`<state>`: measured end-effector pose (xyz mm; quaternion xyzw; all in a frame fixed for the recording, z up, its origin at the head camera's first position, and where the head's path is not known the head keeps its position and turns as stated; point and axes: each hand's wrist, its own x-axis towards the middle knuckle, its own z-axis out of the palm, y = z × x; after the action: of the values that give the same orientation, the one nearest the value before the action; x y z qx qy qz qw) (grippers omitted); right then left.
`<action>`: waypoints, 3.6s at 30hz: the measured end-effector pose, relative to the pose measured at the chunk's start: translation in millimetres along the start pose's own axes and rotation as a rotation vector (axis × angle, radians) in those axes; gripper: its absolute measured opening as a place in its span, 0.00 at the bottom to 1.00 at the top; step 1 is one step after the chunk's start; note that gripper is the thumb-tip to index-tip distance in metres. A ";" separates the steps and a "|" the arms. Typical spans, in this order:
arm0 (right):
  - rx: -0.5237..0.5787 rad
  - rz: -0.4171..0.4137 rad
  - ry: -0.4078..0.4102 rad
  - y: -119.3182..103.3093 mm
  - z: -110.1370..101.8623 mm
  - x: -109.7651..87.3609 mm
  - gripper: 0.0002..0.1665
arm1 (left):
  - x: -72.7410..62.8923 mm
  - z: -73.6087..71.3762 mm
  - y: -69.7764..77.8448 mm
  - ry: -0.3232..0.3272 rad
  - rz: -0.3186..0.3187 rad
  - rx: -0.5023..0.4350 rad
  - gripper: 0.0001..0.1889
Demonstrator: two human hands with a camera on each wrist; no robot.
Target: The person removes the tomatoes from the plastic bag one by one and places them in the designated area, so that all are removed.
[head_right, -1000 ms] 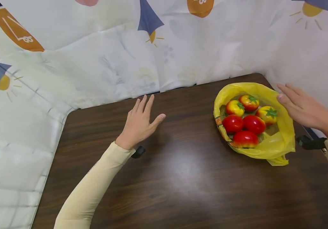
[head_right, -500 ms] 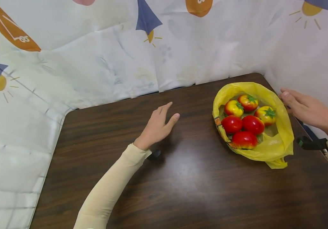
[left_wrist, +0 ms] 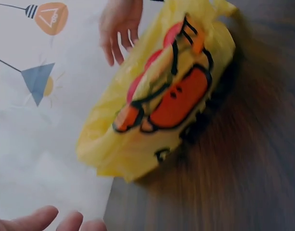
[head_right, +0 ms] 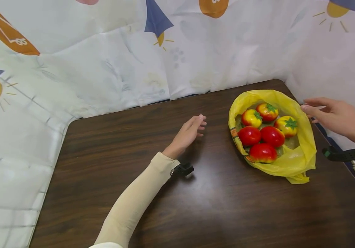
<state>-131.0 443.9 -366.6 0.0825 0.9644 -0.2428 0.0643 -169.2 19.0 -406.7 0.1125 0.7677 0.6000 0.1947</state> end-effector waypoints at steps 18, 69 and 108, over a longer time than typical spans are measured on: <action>-0.024 -0.035 -0.009 9.7 9.4 3.5 0.40 | 31.8 72.7 -4.2 -0.049 -0.113 -0.416 0.23; 0.246 -0.069 -0.139 -29.3 36.7 -9.3 0.40 | 2.9 27.1 -15.2 -0.063 -0.166 -0.410 0.23; 0.607 -0.104 -0.260 -83.9 79.9 -18.8 0.23 | -44.1 -57.0 -35.9 -0.073 -0.163 -0.440 0.25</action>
<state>-122.0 330.4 -394.9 0.0171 0.8347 -0.5305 0.1468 -152.1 -58.1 -422.6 0.0264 0.6176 0.7306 0.2900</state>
